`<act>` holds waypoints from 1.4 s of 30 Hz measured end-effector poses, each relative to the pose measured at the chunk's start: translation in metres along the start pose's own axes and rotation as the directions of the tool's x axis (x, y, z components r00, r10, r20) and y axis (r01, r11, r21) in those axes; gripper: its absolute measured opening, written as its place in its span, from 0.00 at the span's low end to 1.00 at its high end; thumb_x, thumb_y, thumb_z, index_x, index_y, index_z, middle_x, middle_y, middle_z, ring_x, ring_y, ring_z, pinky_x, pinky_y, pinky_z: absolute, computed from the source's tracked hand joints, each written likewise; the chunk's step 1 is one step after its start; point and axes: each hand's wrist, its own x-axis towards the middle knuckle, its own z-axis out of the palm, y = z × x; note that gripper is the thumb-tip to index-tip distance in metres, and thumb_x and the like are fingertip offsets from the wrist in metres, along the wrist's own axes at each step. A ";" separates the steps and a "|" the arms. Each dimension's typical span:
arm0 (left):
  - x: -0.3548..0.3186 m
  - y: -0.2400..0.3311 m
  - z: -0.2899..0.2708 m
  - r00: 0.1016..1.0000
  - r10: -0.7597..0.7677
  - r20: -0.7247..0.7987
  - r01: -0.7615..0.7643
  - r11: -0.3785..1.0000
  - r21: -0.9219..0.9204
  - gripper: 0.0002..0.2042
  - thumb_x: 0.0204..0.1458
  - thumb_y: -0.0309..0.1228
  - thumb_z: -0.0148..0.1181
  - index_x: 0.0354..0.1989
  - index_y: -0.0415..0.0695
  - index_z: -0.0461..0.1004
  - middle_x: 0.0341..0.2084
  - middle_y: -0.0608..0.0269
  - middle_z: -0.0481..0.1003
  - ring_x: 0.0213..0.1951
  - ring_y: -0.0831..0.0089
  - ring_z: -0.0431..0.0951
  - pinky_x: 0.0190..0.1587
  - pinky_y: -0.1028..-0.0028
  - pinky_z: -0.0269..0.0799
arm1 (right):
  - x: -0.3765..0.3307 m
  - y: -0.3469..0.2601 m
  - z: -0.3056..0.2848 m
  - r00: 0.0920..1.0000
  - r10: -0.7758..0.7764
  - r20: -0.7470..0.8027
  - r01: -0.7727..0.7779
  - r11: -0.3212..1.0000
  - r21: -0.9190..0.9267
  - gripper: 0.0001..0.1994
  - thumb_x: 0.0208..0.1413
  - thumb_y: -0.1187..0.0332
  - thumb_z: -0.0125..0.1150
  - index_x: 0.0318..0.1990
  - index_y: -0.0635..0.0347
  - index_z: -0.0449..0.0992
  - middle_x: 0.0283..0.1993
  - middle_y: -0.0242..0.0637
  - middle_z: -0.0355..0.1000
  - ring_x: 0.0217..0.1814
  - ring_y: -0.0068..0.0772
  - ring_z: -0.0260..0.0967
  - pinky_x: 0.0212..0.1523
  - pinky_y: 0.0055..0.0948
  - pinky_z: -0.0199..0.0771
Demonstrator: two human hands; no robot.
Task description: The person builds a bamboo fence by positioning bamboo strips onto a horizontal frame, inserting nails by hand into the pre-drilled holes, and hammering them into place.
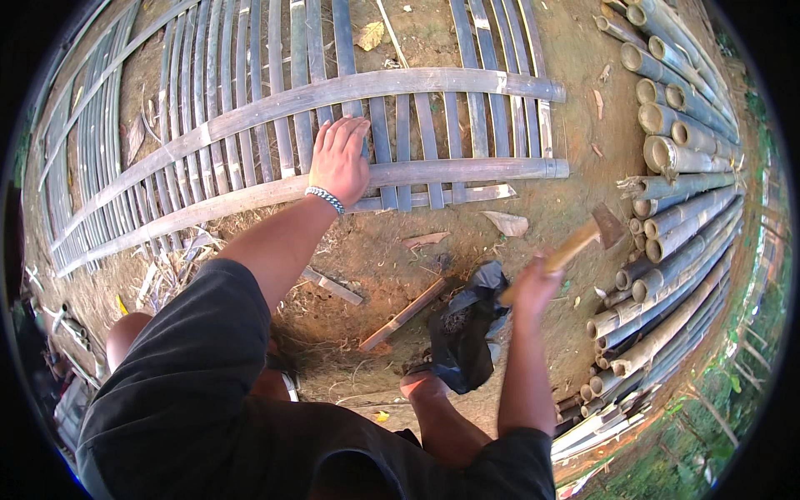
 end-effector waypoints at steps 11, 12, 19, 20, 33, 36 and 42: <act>0.009 0.025 0.010 0.998 0.027 -0.063 -0.025 0.999 0.042 0.25 0.50 0.27 0.55 0.60 0.43 0.70 0.60 0.58 0.71 0.67 0.58 0.65 0.74 0.48 0.51 | 0.127 0.104 -0.157 0.958 -0.246 0.148 0.221 0.301 -0.928 0.31 0.62 0.60 0.64 0.65 0.70 0.60 0.55 0.64 0.71 0.61 0.68 0.67 0.58 0.55 0.69; 0.005 0.023 0.011 0.998 0.012 -0.058 -0.008 0.997 0.073 0.24 0.51 0.27 0.54 0.60 0.43 0.71 0.60 0.58 0.71 0.68 0.58 0.65 0.74 0.48 0.50 | 0.117 0.101 -0.147 0.903 -0.308 0.298 0.376 0.233 -0.897 0.31 0.61 0.61 0.65 0.66 0.68 0.61 0.56 0.63 0.71 0.62 0.66 0.67 0.59 0.54 0.69; -0.010 0.025 0.013 0.945 -0.316 -0.081 0.324 0.938 0.124 0.28 0.59 0.32 0.55 0.69 0.42 0.61 0.69 0.55 0.62 0.74 0.55 0.54 0.77 0.47 0.40 | -0.054 -0.043 -0.057 -0.163 -0.337 0.927 0.865 0.403 0.299 0.11 0.51 0.69 0.71 0.42 0.57 0.80 0.45 0.41 0.79 0.45 0.48 0.77 0.47 0.41 0.79; -0.021 0.033 0.013 0.936 -0.335 -0.105 0.343 0.936 0.072 0.29 0.58 0.31 0.56 0.69 0.41 0.61 0.69 0.54 0.62 0.74 0.54 0.54 0.77 0.47 0.40 | -0.071 -0.036 -0.051 -0.228 -0.350 0.908 0.770 0.506 0.389 0.09 0.50 0.70 0.69 0.39 0.56 0.80 0.40 0.38 0.79 0.42 0.45 0.77 0.43 0.39 0.80; -0.221 0.223 -0.020 0.869 -0.098 0.486 0.366 0.787 -0.496 0.36 0.54 0.40 0.70 0.68 0.41 0.62 0.64 0.42 0.65 0.65 0.44 0.68 0.68 0.57 0.66 | -0.063 0.048 -0.038 0.011 0.211 0.977 0.996 0.084 -0.029 0.12 0.60 0.69 0.53 0.45 0.58 0.82 0.49 0.48 0.78 0.48 0.48 0.80 0.46 0.42 0.83; -0.228 0.237 -0.018 0.734 -0.044 0.678 0.421 0.813 -0.403 0.39 0.51 0.41 0.71 0.70 0.44 0.60 0.64 0.43 0.63 0.64 0.43 0.69 0.66 0.57 0.68 | -0.056 0.058 -0.045 -0.029 0.284 0.958 1.000 -0.002 0.031 0.12 0.59 0.68 0.53 0.45 0.55 0.82 0.48 0.47 0.78 0.49 0.48 0.80 0.46 0.43 0.82; -0.189 0.231 -0.027 0.727 -0.005 0.686 0.376 0.839 -0.393 0.37 0.50 0.38 0.72 0.69 0.44 0.61 0.63 0.44 0.65 0.62 0.45 0.71 0.65 0.58 0.69 | -0.052 0.059 -0.062 -0.019 0.148 0.989 0.998 0.066 0.009 0.12 0.57 0.69 0.53 0.44 0.54 0.82 0.46 0.43 0.79 0.46 0.48 0.81 0.44 0.44 0.83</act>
